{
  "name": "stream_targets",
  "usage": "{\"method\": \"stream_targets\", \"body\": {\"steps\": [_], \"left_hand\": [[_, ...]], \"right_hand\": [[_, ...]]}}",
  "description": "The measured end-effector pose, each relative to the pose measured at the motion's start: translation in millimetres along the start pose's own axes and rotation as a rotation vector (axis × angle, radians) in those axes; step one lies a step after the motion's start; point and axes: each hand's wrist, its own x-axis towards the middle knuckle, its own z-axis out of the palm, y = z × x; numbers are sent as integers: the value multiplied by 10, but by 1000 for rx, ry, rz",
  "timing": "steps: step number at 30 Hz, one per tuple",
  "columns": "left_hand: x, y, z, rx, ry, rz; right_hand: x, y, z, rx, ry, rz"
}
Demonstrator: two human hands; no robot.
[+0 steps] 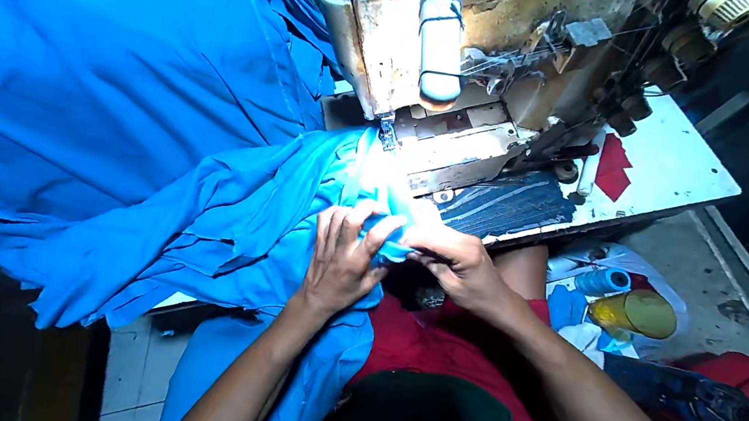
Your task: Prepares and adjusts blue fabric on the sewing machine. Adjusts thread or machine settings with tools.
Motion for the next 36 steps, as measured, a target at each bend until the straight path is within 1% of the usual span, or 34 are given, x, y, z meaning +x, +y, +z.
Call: {"method": "stream_targets", "body": {"steps": [2, 7, 11, 13, 18, 20, 22, 24, 26, 28, 29, 31, 33, 36], "left_hand": [[17, -117, 81, 81, -17, -13], [212, -143, -118, 161, -19, -26], [435, -232, -204, 188, -38, -17], [547, -289, -225, 190, -30, -9], [777, -373, -298, 80, -20, 28], [832, -370, -345, 21, -78, 66], [850, -357, -420, -20, -212, 97], [844, -397, -539, 3, -342, 98], [807, -556, -727, 119, -417, 51], [771, -793, -984, 197, -442, -39], [751, -883, -1108, 191, -421, -70], [734, -891, -1281, 30, -327, -64], [712, -631, -1340, -226, -257, 9], [500, -221, -1197, -465, -216, 96]], "right_hand": [[-45, 11, 56, 36, 80, 86], [76, -8, 129, 88, 204, 235], [308, 56, 138, 62, 228, 246], [438, 88, 130, 55, 244, 223], [616, 80, 121, 38, 277, 250], [622, 96, 138, 32, 289, 246], [617, 105, 152, 41, 299, 246], [644, 116, 149, 40, 307, 224], [711, 186, 158, 15, 325, 181], [780, 299, 173, -14, 347, 140], [799, 328, 170, -41, 338, 123], [799, 264, 128, -132, 277, 77], [771, 151, 30, -162, 140, 14], [679, -85, -146, -89, -148, -74]]}}
